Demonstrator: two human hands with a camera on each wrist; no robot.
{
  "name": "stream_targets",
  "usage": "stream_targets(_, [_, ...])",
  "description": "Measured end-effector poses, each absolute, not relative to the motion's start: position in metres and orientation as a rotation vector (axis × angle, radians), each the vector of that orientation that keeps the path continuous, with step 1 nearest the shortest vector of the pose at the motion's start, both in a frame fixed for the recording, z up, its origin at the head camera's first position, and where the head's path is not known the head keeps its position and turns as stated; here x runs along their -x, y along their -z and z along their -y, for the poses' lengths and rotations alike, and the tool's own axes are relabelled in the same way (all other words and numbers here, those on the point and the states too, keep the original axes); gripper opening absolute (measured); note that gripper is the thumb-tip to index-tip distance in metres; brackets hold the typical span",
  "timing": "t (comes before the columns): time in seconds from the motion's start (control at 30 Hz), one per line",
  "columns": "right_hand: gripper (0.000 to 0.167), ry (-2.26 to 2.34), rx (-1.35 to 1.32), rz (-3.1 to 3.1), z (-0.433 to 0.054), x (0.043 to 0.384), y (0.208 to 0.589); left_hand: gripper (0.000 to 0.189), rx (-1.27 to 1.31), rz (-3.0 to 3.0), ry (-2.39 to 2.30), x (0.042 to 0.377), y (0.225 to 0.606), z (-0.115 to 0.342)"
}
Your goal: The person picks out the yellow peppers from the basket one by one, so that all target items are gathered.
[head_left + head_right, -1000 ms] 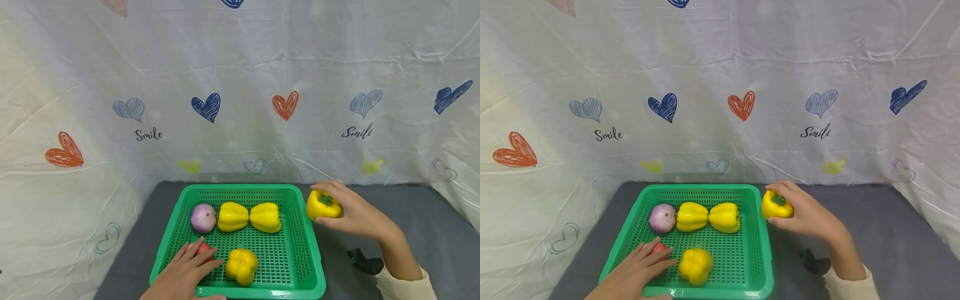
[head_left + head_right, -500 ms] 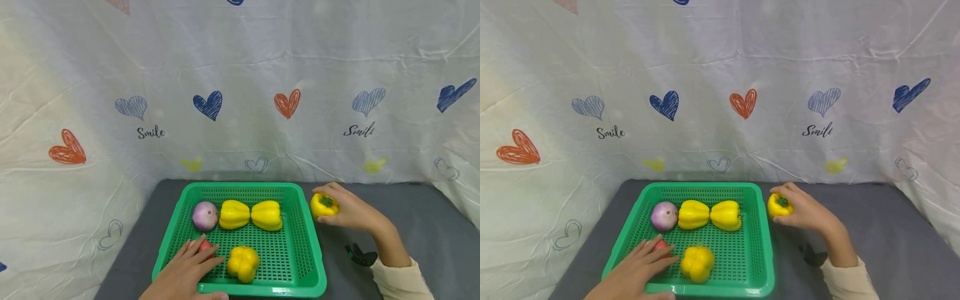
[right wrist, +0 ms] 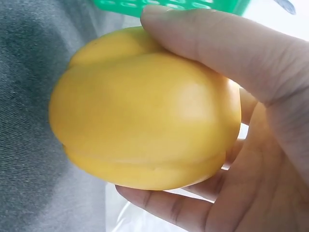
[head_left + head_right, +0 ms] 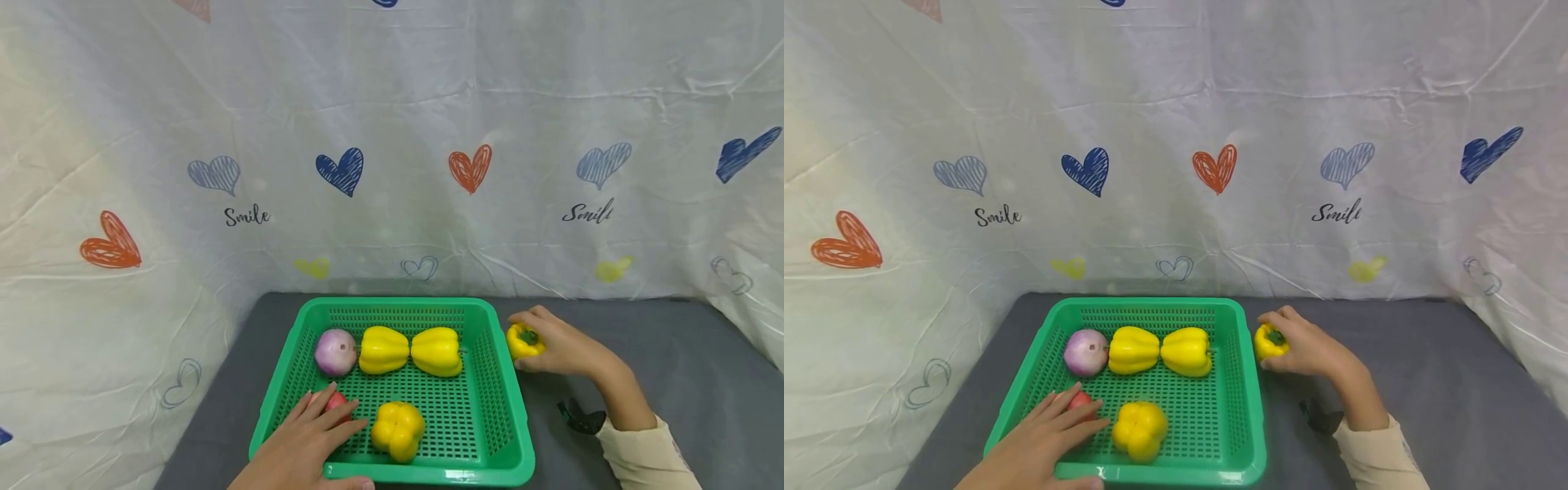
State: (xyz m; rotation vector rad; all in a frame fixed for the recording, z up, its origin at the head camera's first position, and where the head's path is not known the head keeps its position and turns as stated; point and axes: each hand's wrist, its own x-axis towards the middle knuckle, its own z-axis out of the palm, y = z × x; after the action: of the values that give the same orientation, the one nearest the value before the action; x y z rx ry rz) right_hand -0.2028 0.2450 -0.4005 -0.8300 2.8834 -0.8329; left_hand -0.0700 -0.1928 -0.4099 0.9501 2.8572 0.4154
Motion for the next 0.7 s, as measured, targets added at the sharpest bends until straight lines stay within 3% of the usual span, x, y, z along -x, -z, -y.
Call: stream_targets(0.7, [0.062, 0.757, 0.858, -2.934, -0.243, 0.209, 0.416, 0.068, -0.972, -2.849, -0.418, 0.071, 0.409, 0.194])
